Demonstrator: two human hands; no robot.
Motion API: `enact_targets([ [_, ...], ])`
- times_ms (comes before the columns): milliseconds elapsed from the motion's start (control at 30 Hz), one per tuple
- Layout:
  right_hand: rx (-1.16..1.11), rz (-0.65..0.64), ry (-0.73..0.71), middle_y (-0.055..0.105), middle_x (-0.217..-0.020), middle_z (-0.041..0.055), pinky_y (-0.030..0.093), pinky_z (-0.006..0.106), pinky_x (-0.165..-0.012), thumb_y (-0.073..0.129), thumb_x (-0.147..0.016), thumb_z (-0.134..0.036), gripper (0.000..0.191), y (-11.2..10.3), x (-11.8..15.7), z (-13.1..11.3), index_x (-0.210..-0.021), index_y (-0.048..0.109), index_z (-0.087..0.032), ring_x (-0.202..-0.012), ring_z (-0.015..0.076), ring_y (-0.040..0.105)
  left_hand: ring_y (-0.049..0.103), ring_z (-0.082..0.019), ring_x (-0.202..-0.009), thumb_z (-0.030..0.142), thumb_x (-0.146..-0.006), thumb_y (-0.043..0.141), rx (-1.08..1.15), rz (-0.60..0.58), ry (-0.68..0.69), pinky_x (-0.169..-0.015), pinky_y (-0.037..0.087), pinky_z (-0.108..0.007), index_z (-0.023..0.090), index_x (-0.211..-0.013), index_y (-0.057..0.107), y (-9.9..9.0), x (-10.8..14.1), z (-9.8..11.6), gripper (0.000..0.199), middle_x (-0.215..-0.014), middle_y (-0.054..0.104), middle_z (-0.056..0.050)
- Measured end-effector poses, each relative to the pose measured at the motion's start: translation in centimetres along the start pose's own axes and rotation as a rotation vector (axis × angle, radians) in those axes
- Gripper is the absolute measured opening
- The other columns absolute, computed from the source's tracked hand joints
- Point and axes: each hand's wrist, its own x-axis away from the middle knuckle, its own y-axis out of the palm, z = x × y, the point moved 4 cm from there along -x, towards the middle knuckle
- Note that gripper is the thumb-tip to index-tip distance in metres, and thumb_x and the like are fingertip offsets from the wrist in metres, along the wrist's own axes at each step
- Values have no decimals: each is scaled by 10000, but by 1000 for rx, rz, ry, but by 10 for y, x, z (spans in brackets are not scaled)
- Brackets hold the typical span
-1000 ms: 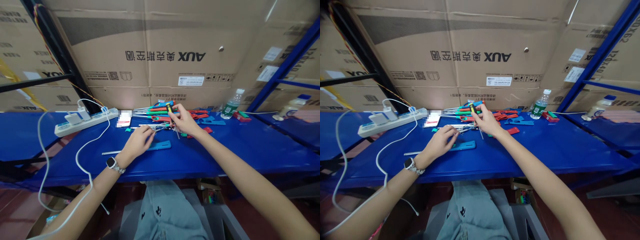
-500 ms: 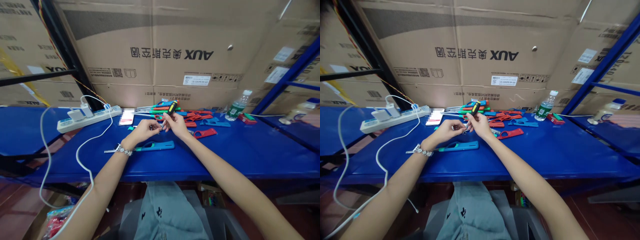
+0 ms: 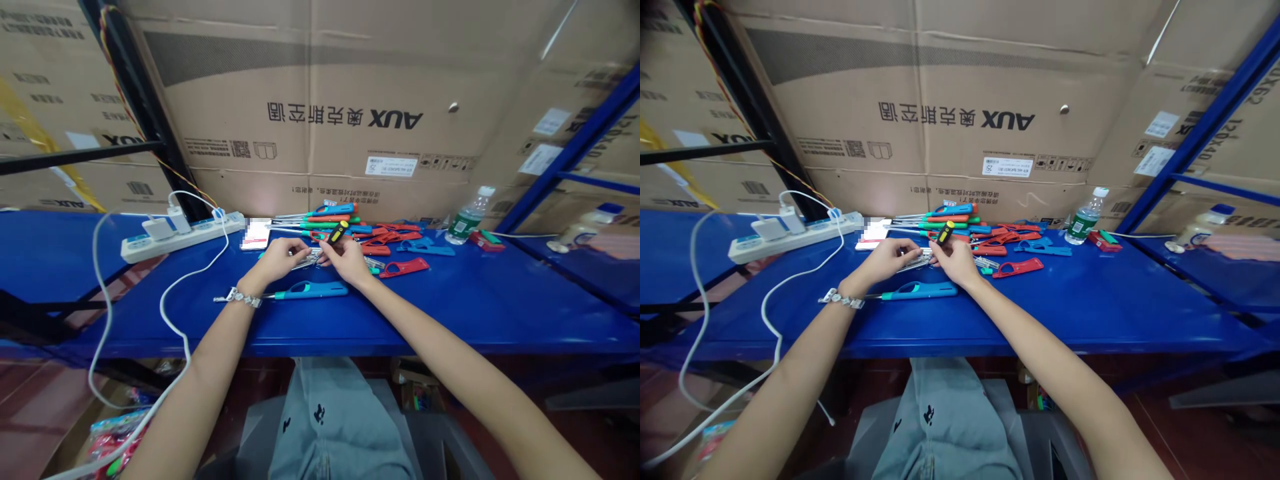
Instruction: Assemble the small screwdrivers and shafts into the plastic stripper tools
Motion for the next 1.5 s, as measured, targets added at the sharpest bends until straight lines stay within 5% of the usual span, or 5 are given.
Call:
enact_targets([
  [300,4,50,2,713,-734,52,640,329,-543,698,-811,-675,497,-6,2,-11,-898,650,-188,-645,228,744,600,-164,-684,356,-911,577,4,-5,22,-640,449,-272,166,-819,722,3,-1,2,256,-741,719,-33],
  [500,-78,123,24,734,-786,71,626,337,-523,707,-776,-698,519,-11,3,-23,-890,617,-200,-639,231,737,672,-195,-829,170,-754,619,-14,-43,-5,-744,514,-302,174,-955,724,4,3,3,226,-982,750,-67],
  [600,-88,147,24,726,-769,70,612,335,-498,713,-768,-696,518,-14,4,-25,-868,607,-199,-615,235,732,677,-220,-902,239,-732,710,-37,-71,30,-817,520,-334,182,-976,718,7,5,3,251,-1012,741,-70],
  [767,-114,160,16,707,-737,51,601,323,-479,710,-765,-704,522,-16,5,-28,-863,604,-202,-590,227,726,658,-193,-791,391,-757,783,33,-119,29,-738,504,-302,181,-886,728,15,4,5,252,-852,745,-49],
  [1500,-64,87,-59,657,-700,-4,542,266,-429,626,-857,-708,495,-8,11,-37,-938,543,-226,-547,176,683,632,-162,-652,303,-795,753,-13,-104,33,-634,444,-268,186,-746,758,17,3,15,127,-720,758,-27],
])
